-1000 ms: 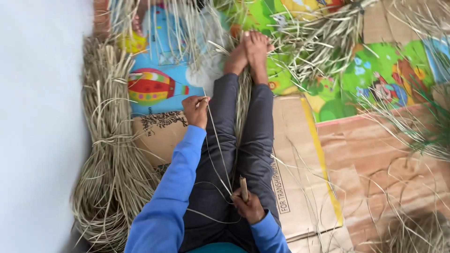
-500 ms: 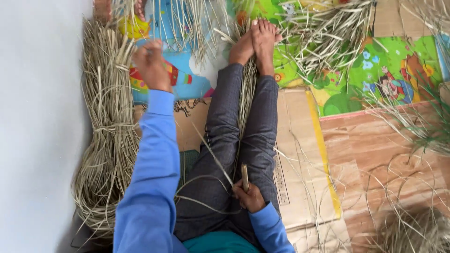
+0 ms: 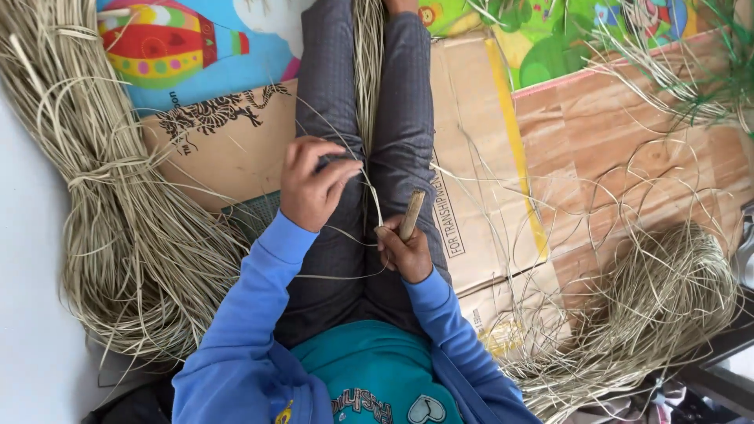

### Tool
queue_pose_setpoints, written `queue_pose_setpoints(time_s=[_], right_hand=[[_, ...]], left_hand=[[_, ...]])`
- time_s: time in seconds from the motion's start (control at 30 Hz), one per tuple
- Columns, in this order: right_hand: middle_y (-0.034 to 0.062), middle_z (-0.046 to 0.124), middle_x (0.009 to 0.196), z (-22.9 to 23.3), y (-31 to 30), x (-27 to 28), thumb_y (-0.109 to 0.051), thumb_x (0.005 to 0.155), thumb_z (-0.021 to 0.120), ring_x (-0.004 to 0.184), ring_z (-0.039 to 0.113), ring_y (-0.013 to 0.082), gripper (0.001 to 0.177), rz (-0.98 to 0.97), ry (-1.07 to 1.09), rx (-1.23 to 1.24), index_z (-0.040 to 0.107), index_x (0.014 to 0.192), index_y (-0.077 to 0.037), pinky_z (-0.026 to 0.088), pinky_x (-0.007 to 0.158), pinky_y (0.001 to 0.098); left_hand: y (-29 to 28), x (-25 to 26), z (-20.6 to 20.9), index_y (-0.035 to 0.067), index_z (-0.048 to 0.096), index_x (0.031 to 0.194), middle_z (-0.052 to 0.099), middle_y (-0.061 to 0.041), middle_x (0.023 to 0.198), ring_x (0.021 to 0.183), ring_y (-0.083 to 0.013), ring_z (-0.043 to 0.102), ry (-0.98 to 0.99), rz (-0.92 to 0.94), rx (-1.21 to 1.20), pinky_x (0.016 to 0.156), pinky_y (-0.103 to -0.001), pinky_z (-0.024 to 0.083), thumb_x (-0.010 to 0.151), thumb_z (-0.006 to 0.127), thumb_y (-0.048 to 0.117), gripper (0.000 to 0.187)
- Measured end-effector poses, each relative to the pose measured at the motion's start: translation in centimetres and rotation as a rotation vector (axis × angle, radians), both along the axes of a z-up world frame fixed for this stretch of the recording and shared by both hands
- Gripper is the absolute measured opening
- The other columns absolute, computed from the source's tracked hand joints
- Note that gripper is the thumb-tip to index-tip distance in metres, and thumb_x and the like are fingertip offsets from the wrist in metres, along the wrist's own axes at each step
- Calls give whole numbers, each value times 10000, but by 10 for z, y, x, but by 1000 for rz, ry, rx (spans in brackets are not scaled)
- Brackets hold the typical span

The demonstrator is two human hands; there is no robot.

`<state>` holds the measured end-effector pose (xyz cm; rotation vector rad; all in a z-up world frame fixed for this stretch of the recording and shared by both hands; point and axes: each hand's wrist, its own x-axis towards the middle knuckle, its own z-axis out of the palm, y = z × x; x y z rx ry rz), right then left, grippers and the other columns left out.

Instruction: Weaving long strips of dried grass or straw into a mat or similar object using a small wooden tool for tension.

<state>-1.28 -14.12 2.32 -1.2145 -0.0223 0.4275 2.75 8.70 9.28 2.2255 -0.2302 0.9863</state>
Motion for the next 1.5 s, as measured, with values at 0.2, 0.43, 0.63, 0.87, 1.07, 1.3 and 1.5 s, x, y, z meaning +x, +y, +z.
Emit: queue_pose_setpoints(time_s=[0.2, 0.43, 0.63, 0.87, 1.07, 1.3, 1.5], right_hand=[[218, 537, 593, 14, -4, 1, 85, 962, 602, 272, 428, 167, 44, 14, -19, 56, 561, 953, 100, 350, 234, 300], [218, 541, 601, 6, -7, 2, 75, 966, 605, 286, 431, 159, 58, -2, -19, 49, 556, 960, 106, 359, 236, 297], [201, 546, 586, 1, -7, 2, 64, 980, 613, 284, 447, 161, 47, -26, -111, -21, 592, 967, 104, 385, 265, 292], [166, 558, 528, 13, -4, 2, 49, 973, 629, 303, 500, 177, 61, -131, -179, -200, 651, 964, 105, 402, 301, 282], [106, 518, 553, 30, 0, 9, -1, 928, 716, 286, 426, 124, 22, -311, -14, -56, 715, 911, 13, 365, 282, 265], [15, 321, 417, 19, -3, 8, -54, 926, 717, 278, 300, 85, 41, -437, 243, 103, 734, 898, -30, 312, 277, 209], [51, 333, 359, 20, -5, 5, -51, 944, 687, 257, 355, 150, 55, -505, 167, 163, 724, 937, -11, 310, 294, 234]], left_hand=[[-5, 7, -30, 259, 757, 962, 573, -26, 1215, 1204, -303, 512, 24, -136, 180, 1023, -512, 470, 886, 809, 345, 126], [-16, -8, -26, 251, 734, 982, 594, -22, 1213, 1206, -297, 523, 115, -198, 167, 1065, -535, 436, 1018, 677, 225, 73], [-34, -28, -17, 227, 676, 960, 494, -13, 1151, 1120, -311, 506, 19, -80, -5, 997, -530, 449, 1019, 584, 454, 251], [-77, -60, -20, 131, 687, 1060, 647, -64, 970, 939, -293, 679, 503, -128, -523, 815, -411, 572, 988, 735, 334, 221], [-97, -62, -18, 55, 657, 1323, 757, -172, 1051, 1032, -380, 732, 707, -355, -858, 875, -519, 614, 950, 783, 166, 409], [-102, -55, -20, 56, 734, 1217, 769, -165, 954, 875, -348, 764, 708, -231, -667, 724, -457, 657, 999, 697, 106, 227], [-112, -48, 5, 120, 730, 1028, 671, -62, 817, 722, -291, 727, 603, -136, -455, 570, -373, 610, 1001, 707, 200, 87]])
